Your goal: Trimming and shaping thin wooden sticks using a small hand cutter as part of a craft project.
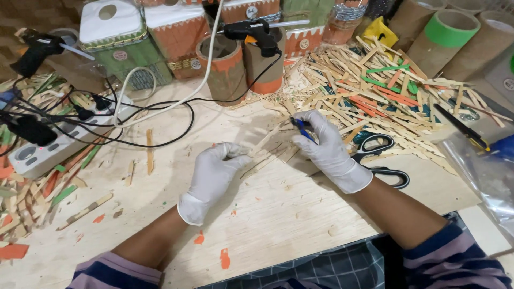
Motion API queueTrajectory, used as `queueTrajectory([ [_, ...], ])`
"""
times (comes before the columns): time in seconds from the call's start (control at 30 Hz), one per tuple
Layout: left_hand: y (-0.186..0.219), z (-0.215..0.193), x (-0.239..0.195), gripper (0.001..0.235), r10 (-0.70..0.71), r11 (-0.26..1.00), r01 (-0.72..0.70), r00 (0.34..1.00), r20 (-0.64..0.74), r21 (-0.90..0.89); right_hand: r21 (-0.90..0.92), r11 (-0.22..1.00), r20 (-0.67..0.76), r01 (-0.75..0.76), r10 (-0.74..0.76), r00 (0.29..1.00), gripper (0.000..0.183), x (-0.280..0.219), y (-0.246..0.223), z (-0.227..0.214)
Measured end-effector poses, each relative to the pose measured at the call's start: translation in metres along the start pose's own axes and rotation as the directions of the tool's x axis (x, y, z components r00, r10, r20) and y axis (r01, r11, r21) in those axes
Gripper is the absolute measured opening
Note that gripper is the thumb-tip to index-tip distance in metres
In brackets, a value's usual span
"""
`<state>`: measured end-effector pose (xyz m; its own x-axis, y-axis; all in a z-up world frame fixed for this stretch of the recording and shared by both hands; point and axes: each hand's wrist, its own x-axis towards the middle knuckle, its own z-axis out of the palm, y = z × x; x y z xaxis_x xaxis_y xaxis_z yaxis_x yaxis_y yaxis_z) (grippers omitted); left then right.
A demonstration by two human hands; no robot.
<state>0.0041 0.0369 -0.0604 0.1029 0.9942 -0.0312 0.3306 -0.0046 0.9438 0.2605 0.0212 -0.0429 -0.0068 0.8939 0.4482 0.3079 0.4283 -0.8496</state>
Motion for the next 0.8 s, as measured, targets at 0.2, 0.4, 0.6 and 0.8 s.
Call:
queueTrajectory([
  [0.2, 0.021, 0.005, -0.022, 0.025, -0.015, 0.984, 0.032, 0.995, 0.099, -0.176, 0.331, 0.916, -0.059, -0.225, 0.258, 0.964, 0.026, -0.006, -0.02, 0.03],
  [0.4, 0.018, 0.009, -0.031, 0.028, 0.033, 0.983, -0.017, 0.996, 0.086, -0.182, 0.396, 0.861, -0.106, -0.318, 0.387, 0.916, 0.012, -0.009, -0.012, 0.026],
  [0.6, 0.039, 0.002, -0.033, 0.015, -0.012, 0.977, 0.03, 0.996, 0.087, -0.212, 0.46, 0.82, -0.084, -0.342, 0.424, 0.902, 0.011, -0.007, -0.01, 0.032],
  [0.8, 0.017, 0.01, -0.027, 0.009, -0.086, 0.976, 0.113, 0.985, 0.152, -0.185, 0.498, 0.799, -0.11, -0.337, 0.444, 0.889, 0.01, -0.005, -0.034, 0.022],
])
